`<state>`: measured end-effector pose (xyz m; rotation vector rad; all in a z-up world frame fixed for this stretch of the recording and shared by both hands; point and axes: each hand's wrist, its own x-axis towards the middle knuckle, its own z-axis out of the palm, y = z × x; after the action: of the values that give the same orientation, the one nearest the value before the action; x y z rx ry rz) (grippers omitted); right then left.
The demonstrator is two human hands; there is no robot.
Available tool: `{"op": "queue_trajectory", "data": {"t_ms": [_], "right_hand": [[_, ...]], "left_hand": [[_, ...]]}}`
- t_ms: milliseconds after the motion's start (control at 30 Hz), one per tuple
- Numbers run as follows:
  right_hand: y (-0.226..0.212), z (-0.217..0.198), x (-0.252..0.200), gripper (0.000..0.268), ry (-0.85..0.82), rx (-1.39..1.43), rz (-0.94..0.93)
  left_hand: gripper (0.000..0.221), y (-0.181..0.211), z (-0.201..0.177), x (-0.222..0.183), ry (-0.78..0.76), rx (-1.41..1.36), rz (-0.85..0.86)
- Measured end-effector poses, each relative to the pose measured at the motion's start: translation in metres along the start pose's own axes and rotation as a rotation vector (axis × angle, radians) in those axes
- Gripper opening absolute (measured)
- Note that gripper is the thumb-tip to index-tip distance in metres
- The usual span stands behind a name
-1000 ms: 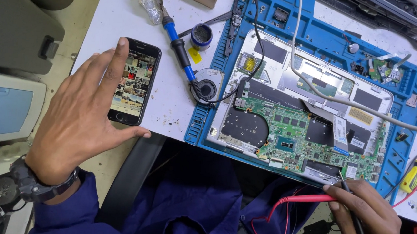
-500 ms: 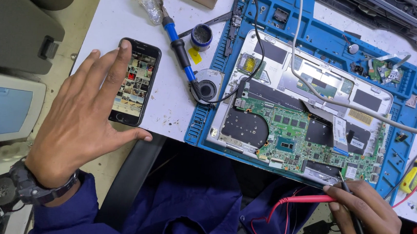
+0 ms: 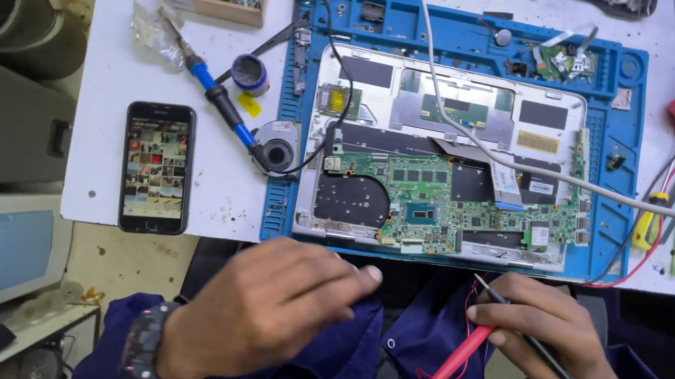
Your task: Testing a laptop motherboard using a multimeter while referencing a circuit diagram on a smartphone
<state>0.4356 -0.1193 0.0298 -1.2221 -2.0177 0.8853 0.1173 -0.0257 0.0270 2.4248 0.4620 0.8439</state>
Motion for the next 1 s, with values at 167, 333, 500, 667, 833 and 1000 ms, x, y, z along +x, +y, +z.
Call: {"op": "queue_trajectory", "data": {"t_ms": [167, 333, 500, 667, 833, 1000], "right_hand": [[0.011, 0.012, -0.004, 0.020, -0.120, 0.182, -0.076], [0.018, 0.017, -0.002, 0.021, -0.158, 0.274, -0.155], [0.028, 0.003, -0.012, 0.038, -0.061, 0.016, -0.151], [0.042, 0.000, -0.018, 0.035, 0.045, -0.063, -0.107], [0.051, 0.001, -0.019, 0.034, 0.068, -0.106, -0.081], [0.060, 0.002, -0.023, 0.039, 0.006, -0.125, -0.041]], "left_hand": [[0.023, 0.017, 0.049, 0.018, -0.066, -0.083, 0.184], [0.007, 0.027, 0.072, 0.028, 0.017, -0.097, 0.286], [0.020, 0.038, 0.057, 0.013, 0.167, -0.299, -0.019], [0.028, 0.010, 0.070, -0.007, 0.291, -0.354, -0.215], [0.027, -0.006, 0.084, -0.010, 0.388, -0.358, -0.375], [0.014, -0.014, 0.083, -0.002, 0.347, -0.474, -0.436]]}}
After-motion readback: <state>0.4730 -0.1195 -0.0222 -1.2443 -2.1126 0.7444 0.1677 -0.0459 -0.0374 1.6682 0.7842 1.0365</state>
